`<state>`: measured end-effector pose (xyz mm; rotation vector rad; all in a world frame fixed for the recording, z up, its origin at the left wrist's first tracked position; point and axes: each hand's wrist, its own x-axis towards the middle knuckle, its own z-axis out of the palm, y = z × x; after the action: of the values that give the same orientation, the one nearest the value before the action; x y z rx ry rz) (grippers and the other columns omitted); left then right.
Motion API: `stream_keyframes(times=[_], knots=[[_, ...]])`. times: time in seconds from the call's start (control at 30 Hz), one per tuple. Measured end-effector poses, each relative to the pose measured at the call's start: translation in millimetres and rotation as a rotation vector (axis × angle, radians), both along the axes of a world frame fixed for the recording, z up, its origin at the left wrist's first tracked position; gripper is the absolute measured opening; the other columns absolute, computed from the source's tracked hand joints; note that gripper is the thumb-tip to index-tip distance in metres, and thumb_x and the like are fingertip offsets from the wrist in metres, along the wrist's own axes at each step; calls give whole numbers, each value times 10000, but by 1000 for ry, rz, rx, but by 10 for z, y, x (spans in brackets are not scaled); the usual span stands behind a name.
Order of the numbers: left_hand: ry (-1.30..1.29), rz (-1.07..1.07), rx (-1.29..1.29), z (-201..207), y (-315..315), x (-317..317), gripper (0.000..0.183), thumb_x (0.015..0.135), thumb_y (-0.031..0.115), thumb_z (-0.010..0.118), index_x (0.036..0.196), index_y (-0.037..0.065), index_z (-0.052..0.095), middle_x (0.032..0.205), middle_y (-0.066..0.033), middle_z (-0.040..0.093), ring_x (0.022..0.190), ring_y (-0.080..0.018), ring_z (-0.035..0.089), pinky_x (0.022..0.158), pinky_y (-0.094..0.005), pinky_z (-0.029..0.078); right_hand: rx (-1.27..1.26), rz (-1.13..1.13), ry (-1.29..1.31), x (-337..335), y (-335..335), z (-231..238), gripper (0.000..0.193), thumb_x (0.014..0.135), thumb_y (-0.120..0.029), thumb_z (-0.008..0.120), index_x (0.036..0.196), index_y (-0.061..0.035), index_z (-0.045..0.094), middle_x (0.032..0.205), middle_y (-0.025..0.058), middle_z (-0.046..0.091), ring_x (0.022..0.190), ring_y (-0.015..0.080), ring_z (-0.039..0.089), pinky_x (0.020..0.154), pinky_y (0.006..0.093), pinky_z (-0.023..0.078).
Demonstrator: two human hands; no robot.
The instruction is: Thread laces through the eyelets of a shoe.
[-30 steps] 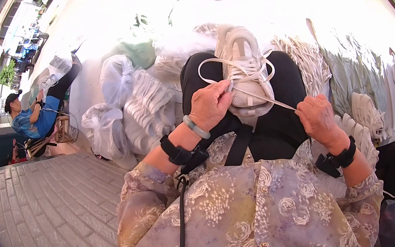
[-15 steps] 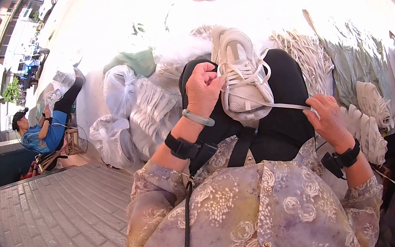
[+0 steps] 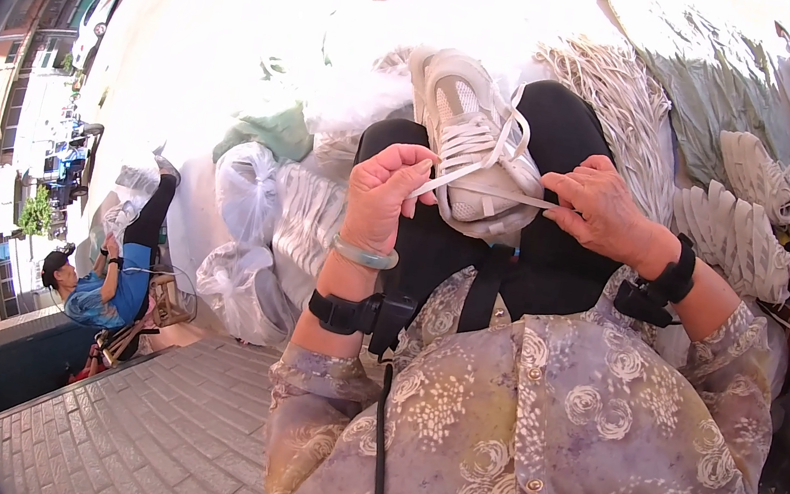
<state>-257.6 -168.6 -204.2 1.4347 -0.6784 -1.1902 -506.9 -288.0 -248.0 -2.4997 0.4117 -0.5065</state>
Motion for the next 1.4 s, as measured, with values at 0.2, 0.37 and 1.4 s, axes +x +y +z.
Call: stream_keyframes(times=[0.2,0.37,1.4], knots=[[6,108,-106,-154,4,76,202,873,144,556,960,-34,597,651,-38,587,593,-96,546,594,-233,452,111,33,-32,-201,-53,99,36,769,-97,607,757,-70,585,669,74,572,670,261,557,690,361,404],[-5,65,-100,-245,-11,47,227,887,181,542,956,-28,596,711,-48,602,620,-115,556,663,-229,444,136,13,31,-410,-92,137,54,775,-95,609,765,-47,585,667,80,573,684,279,566,625,369,437],[-1521,-160,-286,-375,-392,-632,61,680,119,624,723,76,618,1090,-73,575,1092,-263,486,969,-552,225,309,-152,-152,462,-27,-33,170,759,-118,551,885,-29,622,806,129,608,785,307,594,693,375,477]])
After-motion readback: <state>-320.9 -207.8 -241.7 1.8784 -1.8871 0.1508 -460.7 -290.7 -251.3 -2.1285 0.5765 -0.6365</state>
